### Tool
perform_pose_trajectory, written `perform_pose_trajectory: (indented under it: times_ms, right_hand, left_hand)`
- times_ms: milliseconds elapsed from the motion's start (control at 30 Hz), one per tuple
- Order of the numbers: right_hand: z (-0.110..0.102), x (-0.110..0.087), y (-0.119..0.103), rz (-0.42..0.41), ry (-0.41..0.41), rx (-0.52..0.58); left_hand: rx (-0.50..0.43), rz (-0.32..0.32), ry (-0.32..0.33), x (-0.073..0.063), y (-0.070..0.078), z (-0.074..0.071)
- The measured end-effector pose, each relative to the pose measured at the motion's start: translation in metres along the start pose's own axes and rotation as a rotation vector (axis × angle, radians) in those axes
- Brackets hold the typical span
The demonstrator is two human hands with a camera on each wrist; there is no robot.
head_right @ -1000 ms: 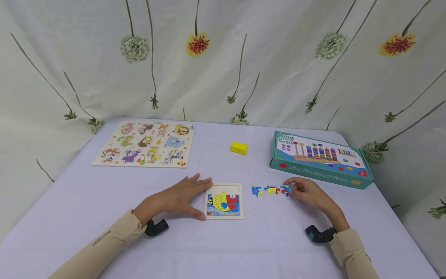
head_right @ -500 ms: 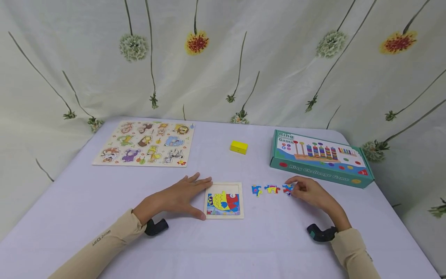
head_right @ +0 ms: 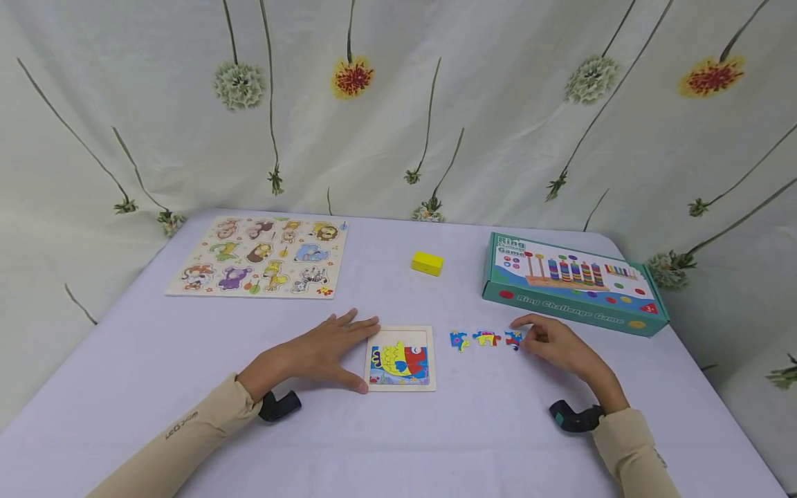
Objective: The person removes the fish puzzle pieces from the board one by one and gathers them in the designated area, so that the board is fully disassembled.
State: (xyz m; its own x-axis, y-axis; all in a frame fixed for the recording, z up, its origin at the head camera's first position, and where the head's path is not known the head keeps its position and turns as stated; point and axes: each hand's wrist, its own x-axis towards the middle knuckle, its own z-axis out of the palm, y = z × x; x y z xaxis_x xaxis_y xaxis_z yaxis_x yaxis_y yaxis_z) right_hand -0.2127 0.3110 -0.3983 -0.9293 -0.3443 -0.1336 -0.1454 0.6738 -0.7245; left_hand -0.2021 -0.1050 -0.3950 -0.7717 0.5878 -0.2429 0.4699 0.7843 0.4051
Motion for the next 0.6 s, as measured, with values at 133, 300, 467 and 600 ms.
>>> perform_pose_trajectory:
  times_ms: [133,300,467,600]
  right_hand:
    - [-0.0005,-0.0002,0.0002,-0.001,-0.002,-0.001]
    - [-0.0015,-0.0001,0.0010,-0.005,-0.010,0.011]
    - [-0.0018,-0.0006,0.0018,-0.017,-0.006,0.018]
    - [0.0004,0.0022,-0.0035,-0.047,0.010,-0.007]
  left_hand:
    - [0.005,0.001,0.004,0.0006,-0.0008,0.0011]
    - [-0.001,0.003,0.006,0.0014,-0.0011,0.0010]
    - [0.000,0.002,0.002,0.0014,-0.0010,0.0006]
    - [0.005,-0.001,-0.004,0.0009,-0.0014,-0.0001]
